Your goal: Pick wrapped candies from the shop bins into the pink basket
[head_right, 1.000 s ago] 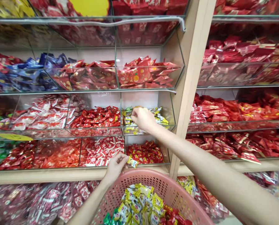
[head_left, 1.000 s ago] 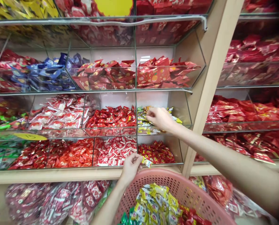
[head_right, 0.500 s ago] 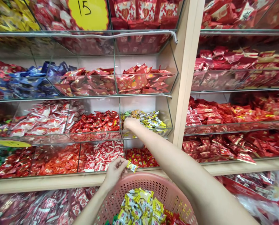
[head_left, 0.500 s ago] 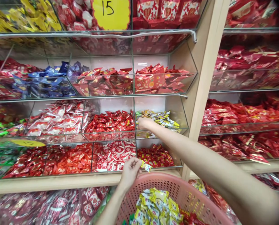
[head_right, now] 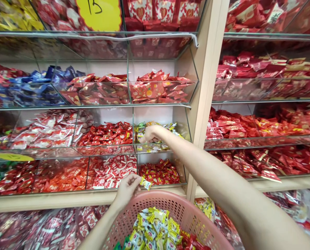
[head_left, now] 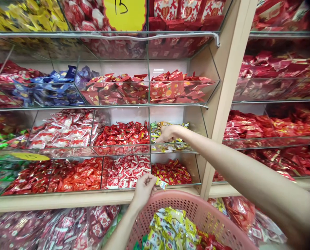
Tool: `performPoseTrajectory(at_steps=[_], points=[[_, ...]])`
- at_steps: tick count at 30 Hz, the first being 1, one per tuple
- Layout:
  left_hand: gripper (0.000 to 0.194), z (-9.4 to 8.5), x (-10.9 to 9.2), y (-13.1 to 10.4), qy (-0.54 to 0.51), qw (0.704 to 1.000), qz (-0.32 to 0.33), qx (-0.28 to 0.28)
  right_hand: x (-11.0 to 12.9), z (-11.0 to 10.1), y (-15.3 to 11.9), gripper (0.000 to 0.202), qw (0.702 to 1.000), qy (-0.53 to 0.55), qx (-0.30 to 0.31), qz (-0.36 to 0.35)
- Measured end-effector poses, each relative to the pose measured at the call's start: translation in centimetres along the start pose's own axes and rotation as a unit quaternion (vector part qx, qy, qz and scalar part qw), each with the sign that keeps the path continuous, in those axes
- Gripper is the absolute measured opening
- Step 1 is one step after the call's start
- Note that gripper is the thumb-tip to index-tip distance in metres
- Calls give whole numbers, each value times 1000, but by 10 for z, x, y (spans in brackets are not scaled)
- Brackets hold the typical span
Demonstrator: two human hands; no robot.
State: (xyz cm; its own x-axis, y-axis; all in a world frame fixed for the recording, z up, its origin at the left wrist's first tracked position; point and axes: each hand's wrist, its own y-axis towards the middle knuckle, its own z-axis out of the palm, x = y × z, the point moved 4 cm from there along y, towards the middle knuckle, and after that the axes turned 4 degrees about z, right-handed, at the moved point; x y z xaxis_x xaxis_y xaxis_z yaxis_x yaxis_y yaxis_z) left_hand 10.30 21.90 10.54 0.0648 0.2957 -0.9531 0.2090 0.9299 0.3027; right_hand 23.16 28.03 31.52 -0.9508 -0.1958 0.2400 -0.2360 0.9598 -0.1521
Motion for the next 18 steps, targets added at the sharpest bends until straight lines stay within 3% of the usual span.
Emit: performPoseTrajectory(at_steps=[4, 8, 11, 13, 18], points=[[37, 0, 0, 0, 5, 1000, -1, -6, -13, -5, -24, 36, 985, 134, 108, 23], [36, 0, 0, 0, 12, 1000, -1, -13, -24, -8, -39, 42, 903, 383, 185, -63], [35, 0, 0, 0, 19, 1000, 2, -11, -35, -6, -48, 44, 823, 513, 201, -140], [35, 0, 0, 0, 20, 1000, 5, -9, -42, 0, -55, 42, 785, 562, 199, -167], [34, 0, 1, 0, 13, 1000, 8, -7, -52, 18, -74, 34, 753, 605, 159, -203]])
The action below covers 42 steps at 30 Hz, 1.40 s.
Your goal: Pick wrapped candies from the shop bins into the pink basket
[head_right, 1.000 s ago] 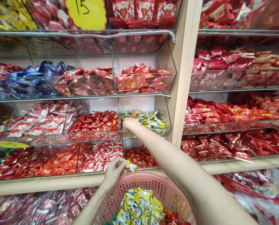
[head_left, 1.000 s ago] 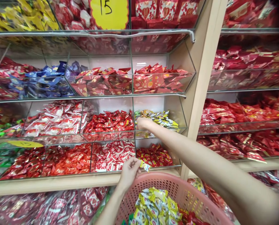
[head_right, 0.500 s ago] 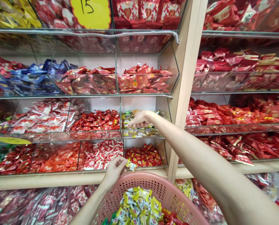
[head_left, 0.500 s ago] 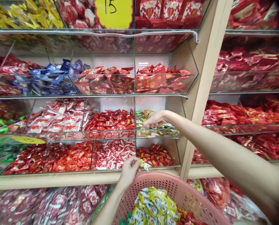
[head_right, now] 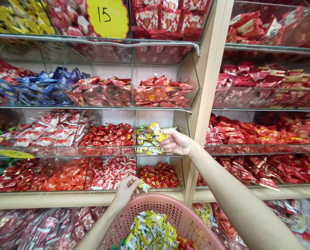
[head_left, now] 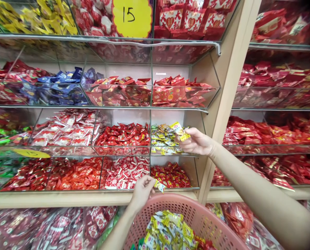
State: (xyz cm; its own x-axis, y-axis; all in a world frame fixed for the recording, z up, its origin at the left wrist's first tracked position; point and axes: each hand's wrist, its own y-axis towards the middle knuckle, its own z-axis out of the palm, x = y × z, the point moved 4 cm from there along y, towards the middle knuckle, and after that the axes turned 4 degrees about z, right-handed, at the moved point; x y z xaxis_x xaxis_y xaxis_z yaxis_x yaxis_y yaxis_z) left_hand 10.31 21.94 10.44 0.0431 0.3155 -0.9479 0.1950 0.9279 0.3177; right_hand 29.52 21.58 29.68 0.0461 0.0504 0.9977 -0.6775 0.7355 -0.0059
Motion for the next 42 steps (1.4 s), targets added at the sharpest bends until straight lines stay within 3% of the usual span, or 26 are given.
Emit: performPoseTrajectory(at_steps=[10, 15, 19, 24, 29, 33, 38, 42], points=[[34, 0, 0, 0, -2, 1000, 0, -2, -28, 12, -11, 36, 999, 15, 28, -13], [33, 1, -4, -1, -13, 1000, -3, -1, -76, 24, -23, 30, 983, -139, 20, 120], [31, 1, -6, -2, -9, 1000, -12, -14, -123, 35, -32, 21, 918, -352, 23, 179], [30, 2, -7, -3, -1, 1000, -9, -19, -161, 46, -32, 14, 812, -565, -31, 144], [29, 1, -7, -3, 5, 1000, -6, -17, -165, 73, -28, 17, 742, -663, -51, 88], [29, 0, -6, -2, 2, 1000, -2, -17, -174, 109, -22, 19, 680, -726, -80, 61], [28, 0, -4, -2, 3, 1000, -5, -16, -213, 151, -5, 15, 599, -791, -102, 71], [28, -1, -4, -3, 2, 1000, -10, -22, -242, 162, 5, 17, 546, -823, -140, 66]])
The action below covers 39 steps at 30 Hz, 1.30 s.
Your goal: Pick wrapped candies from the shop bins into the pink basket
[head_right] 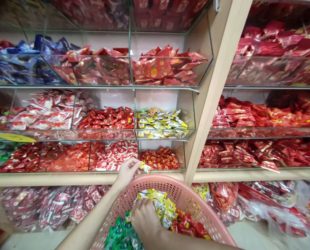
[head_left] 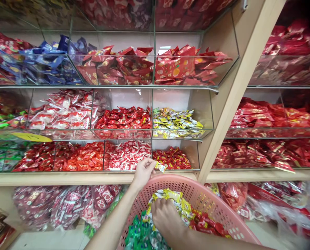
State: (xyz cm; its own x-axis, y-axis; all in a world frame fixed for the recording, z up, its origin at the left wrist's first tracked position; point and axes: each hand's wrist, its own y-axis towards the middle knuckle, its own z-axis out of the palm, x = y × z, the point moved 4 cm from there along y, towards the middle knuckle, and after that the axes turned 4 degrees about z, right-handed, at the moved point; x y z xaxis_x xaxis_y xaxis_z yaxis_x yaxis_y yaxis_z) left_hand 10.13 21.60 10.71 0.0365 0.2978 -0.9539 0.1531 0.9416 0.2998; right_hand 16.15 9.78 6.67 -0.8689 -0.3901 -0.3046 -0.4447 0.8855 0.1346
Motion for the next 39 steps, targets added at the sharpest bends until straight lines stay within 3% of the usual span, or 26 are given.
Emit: performPoseTrajectory(at_steps=[6, 10, 13, 16, 19, 22, 25, 28, 33, 39], points=[[28, 0, -1, 0, -1, 1000, 0, -2, 3, 20, -1, 11, 1000, -3, -20, 18], [27, 0, 1, 1, 1, 1000, 3, -2, -1, 9, -5, 4, 999, 9, -35, 10], [28, 0, 0, 2, 5, 1000, 6, 4, -20, -35, -4, 14, 996, 55, -68, -2], [28, -1, -3, 2, -11, 1000, 28, 3, -65, -105, 9, 17, 981, 123, -146, 21], [30, 0, -2, 2, -20, 999, 25, 5, -127, -169, 41, 21, 947, 187, -246, 89], [34, 0, 1, 2, -12, 1000, 1, 9, -180, -200, 88, 13, 920, 208, -298, 149], [36, -2, 3, 3, -12, 1000, 0, 2, -205, -194, 137, 15, 942, 206, -208, 163], [38, -3, 4, 3, -8, 1000, -1, 4, -208, -178, 167, 25, 961, 191, -143, 143], [36, -3, 4, 3, -8, 1000, 2, 12, -205, -163, 177, 32, 964, 181, -137, 141], [35, -2, 0, 1, 3, 1000, 2, 5, -209, -159, 179, 31, 961, 186, -137, 153]])
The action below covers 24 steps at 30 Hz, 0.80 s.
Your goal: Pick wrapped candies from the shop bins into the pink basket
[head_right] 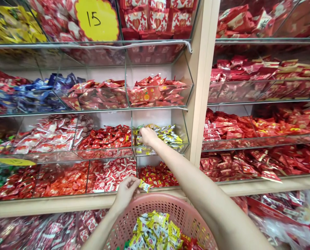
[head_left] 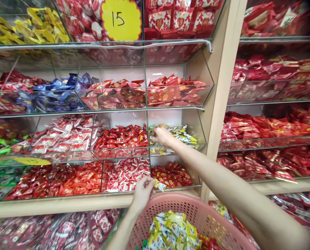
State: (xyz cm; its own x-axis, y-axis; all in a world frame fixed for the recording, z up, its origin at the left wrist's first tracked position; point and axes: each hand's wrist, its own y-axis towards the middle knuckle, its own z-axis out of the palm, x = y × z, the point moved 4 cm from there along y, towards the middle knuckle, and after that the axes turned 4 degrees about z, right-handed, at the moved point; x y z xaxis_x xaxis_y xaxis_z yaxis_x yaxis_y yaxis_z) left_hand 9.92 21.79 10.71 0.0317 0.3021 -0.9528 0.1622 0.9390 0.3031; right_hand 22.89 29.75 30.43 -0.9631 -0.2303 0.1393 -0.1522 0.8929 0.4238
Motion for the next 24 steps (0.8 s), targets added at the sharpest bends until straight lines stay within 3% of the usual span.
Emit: performPoseTrajectory(at_steps=[6, 15, 20, 24], points=[[34, -1, 1, 1, 1, 1000, 4, 2, 0, -4, -3, 14, 999, 13, -32, 4], [34, -1, 2, 1, 9, 1000, 1, 3, 2, -17, -12, 19, 993, 52, -107, 8], [35, 0, 1, 0, 4, 1000, -5, 4, -4, -25, -14, 18, 972, 141, -183, 35], [35, -1, 1, 0, 1, 1000, -3, 4, -14, -22, -10, 15, 947, 237, -208, 65]])
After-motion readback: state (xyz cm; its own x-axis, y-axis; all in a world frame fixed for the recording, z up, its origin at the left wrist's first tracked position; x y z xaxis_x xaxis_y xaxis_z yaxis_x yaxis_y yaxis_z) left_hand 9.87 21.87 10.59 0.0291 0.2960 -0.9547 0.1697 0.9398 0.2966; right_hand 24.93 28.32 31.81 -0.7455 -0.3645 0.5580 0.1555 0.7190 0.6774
